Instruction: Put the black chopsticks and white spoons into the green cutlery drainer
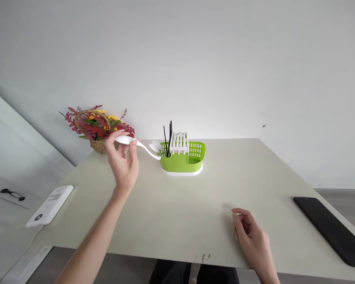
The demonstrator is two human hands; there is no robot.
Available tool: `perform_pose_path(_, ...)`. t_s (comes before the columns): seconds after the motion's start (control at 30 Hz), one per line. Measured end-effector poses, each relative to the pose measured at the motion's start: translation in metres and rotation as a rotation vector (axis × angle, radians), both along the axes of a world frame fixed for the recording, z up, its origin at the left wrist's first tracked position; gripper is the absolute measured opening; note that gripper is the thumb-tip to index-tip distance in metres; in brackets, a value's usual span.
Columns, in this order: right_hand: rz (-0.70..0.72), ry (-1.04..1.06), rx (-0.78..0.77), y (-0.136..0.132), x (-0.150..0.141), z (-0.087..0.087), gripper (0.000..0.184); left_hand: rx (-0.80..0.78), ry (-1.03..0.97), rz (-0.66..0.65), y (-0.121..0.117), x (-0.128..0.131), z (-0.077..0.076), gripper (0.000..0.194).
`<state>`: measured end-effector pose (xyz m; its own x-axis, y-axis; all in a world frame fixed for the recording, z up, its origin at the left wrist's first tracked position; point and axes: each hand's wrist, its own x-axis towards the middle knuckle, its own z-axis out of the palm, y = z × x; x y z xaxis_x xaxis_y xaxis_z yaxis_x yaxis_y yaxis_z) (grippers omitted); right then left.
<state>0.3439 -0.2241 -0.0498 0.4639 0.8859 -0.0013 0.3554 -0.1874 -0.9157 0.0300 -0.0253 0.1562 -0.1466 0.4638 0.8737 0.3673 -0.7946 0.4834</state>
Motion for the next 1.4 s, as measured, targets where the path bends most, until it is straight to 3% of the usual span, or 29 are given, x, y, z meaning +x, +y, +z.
perform_pose_path(0.13,-0.012,0.009,0.016,0.000,-0.003,0.003,0.054,0.052,0.020,-0.019,0.024,0.007,-0.007,0.035)
perform_pose_path(0.27,-0.018,0.024,0.039,0.001,-0.007,0.007,0.054,0.014,0.071,-0.045,0.041,0.014,-0.027,0.032)
perform_pose_path(0.43,-0.018,0.017,0.034,0.000,-0.010,0.012,0.048,-0.042,0.141,-0.081,0.045,0.021,-0.054,0.029)
perform_pose_path(0.6,-0.020,0.011,0.018,-0.001,-0.009,0.012,0.047,-0.096,0.222,-0.079,0.042,0.026,-0.072,0.026)
perform_pose_path(0.9,-0.026,0.021,0.032,0.000,-0.012,0.016,0.048,-0.090,0.420,0.087,0.038,0.027,-0.085,0.021)
perform_pose_path(1.17,-0.024,0.017,0.015,0.000,-0.010,0.015,0.046,-0.102,0.530,0.172,0.037,0.029,-0.084,0.013)
perform_pose_path(1.3,-0.020,0.024,0.010,0.000,-0.009,0.011,0.048,-0.034,0.439,0.216,0.031,0.026,-0.089,0.025)
perform_pose_path(1.4,-0.030,0.028,0.024,0.001,-0.010,0.010,0.049,-0.113,0.205,0.238,0.030,0.016,-0.108,0.042)
